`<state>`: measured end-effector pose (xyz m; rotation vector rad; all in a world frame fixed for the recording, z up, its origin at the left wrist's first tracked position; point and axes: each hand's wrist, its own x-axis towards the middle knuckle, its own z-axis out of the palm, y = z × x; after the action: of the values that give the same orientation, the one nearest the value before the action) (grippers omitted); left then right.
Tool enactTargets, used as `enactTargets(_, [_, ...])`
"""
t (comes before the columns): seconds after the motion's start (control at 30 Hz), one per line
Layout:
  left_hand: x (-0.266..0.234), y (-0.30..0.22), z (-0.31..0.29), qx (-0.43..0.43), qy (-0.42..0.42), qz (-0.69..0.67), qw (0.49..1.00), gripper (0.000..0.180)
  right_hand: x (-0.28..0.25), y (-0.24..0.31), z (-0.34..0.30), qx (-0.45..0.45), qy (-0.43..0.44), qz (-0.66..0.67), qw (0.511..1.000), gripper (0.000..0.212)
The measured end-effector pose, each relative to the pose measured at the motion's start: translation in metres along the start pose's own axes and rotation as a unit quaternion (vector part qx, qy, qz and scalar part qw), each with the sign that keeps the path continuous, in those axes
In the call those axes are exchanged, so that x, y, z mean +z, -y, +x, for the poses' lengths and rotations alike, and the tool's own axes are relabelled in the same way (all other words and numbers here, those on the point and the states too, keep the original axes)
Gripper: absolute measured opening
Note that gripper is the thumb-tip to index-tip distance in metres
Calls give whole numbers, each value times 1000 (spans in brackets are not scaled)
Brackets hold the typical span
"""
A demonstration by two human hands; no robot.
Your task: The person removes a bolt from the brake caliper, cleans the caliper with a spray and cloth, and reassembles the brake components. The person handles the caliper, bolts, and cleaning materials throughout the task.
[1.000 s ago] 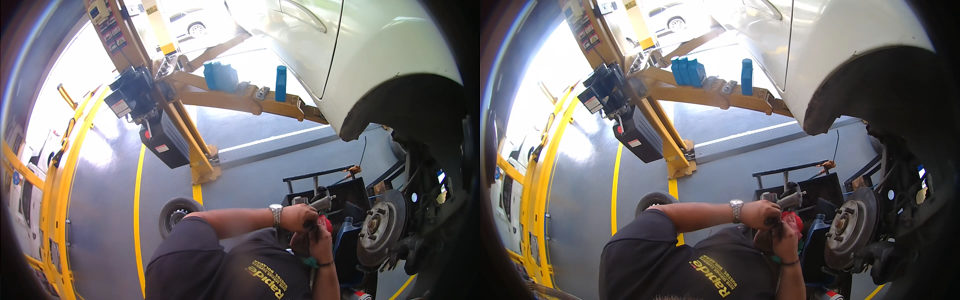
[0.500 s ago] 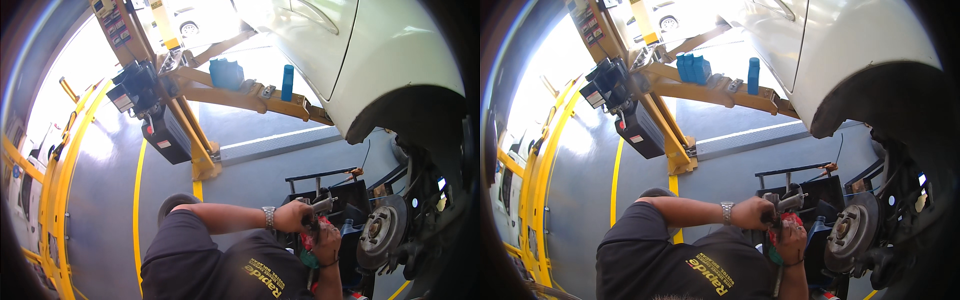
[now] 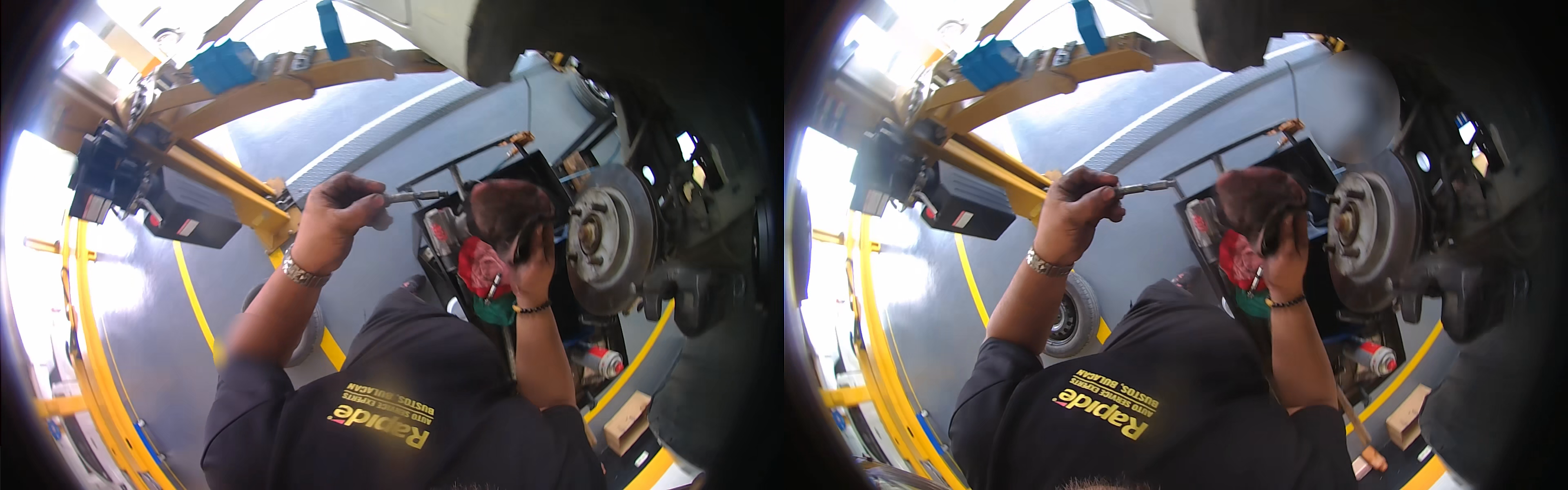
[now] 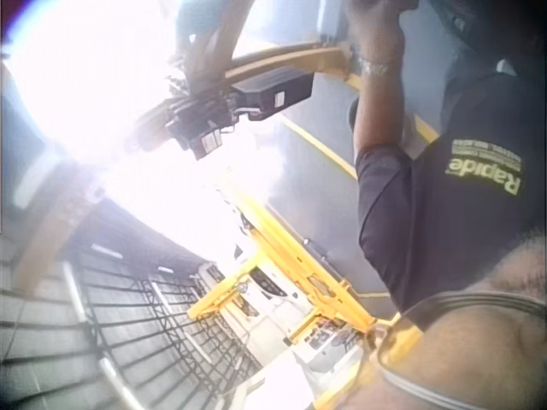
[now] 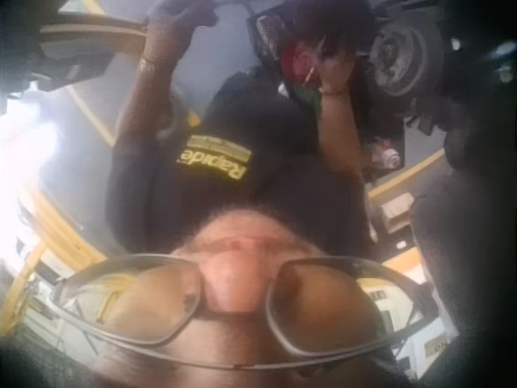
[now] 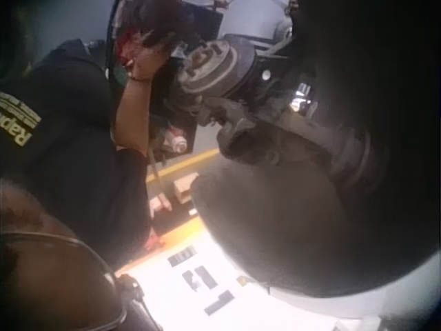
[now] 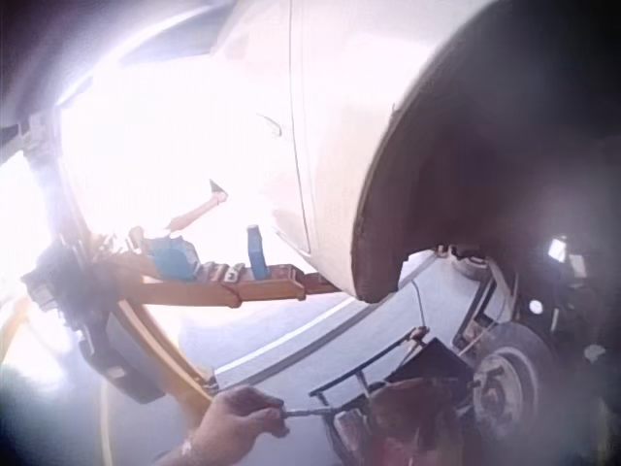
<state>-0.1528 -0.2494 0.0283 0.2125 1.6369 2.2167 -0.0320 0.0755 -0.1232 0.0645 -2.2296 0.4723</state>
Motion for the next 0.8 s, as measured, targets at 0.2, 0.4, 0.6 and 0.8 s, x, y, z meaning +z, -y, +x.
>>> enactTargets(0.2, [38, 22, -2, -71, 85, -182, 977, 19, -20, 61, 44, 305, -111, 596, 735, 46])
enactTargets(0.4, [82, 45, -3, -152, 118, -278, 941, 18, -47, 86, 61, 129, -57, 374, 917, 47])
enactTargets(0.6, [120, 54, -11, -258, 132, -308, 906, 31, -57, 98, 68, 264, 10, 572, 776, 40])
enactTargets(0.8, [141, 84, 0, -103, 77, -266, 955, 9, -46, 86, 80, 303, -47, 362, 880, 31])
